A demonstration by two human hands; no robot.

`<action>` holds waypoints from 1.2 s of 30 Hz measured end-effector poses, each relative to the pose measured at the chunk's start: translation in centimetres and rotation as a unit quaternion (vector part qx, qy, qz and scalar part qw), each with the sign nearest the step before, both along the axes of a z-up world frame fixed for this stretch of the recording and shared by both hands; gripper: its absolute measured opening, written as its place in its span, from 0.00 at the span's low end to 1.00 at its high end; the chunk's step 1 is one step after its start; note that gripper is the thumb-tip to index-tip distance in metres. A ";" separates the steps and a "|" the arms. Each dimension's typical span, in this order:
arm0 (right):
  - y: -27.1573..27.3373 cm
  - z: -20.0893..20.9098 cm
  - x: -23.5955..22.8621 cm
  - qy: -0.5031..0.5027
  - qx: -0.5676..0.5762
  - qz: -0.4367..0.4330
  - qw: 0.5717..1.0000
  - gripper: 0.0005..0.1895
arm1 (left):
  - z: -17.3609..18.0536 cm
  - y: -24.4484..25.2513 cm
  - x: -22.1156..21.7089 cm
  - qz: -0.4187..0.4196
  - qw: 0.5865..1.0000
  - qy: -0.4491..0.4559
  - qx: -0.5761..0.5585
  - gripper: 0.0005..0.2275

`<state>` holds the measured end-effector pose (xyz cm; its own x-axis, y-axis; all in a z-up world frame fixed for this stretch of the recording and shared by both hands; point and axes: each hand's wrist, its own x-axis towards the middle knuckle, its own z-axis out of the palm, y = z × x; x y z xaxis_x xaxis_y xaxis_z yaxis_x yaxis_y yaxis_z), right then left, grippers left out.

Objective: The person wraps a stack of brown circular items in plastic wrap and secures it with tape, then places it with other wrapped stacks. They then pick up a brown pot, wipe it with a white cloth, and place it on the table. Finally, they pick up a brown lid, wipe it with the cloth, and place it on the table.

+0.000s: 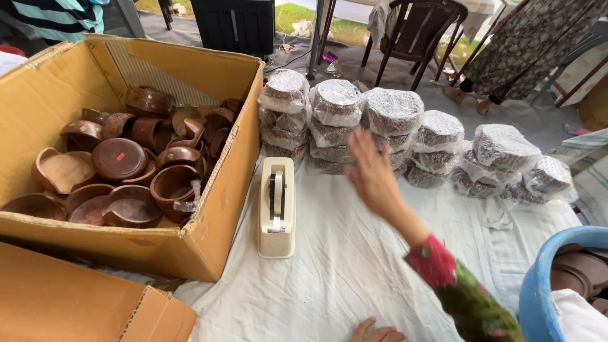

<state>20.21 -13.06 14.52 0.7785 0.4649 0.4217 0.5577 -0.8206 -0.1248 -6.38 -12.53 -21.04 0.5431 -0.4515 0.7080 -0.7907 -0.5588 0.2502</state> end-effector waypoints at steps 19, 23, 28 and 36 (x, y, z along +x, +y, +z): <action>-4.4 -13.4 -7.8 0.186 -0.022 0.080 0.979 0.35 | 17.0 2.4 7.9 0.099 0.900 -0.351 0.238 0.25; -4.1 -13.6 -8.0 0.178 -0.016 0.089 0.980 0.34 | 43.2 12.9 10.4 -0.037 0.987 -0.156 0.018 0.19; -3.8 -11.9 -8.7 0.186 -0.004 0.075 0.980 0.34 | 51.9 17.0 20.8 0.227 0.921 -0.316 0.022 0.17; -3.7 -11.4 -8.5 0.177 0.006 0.084 0.981 0.34 | 51.4 34.9 33.8 0.339 0.823 -0.224 0.398 0.06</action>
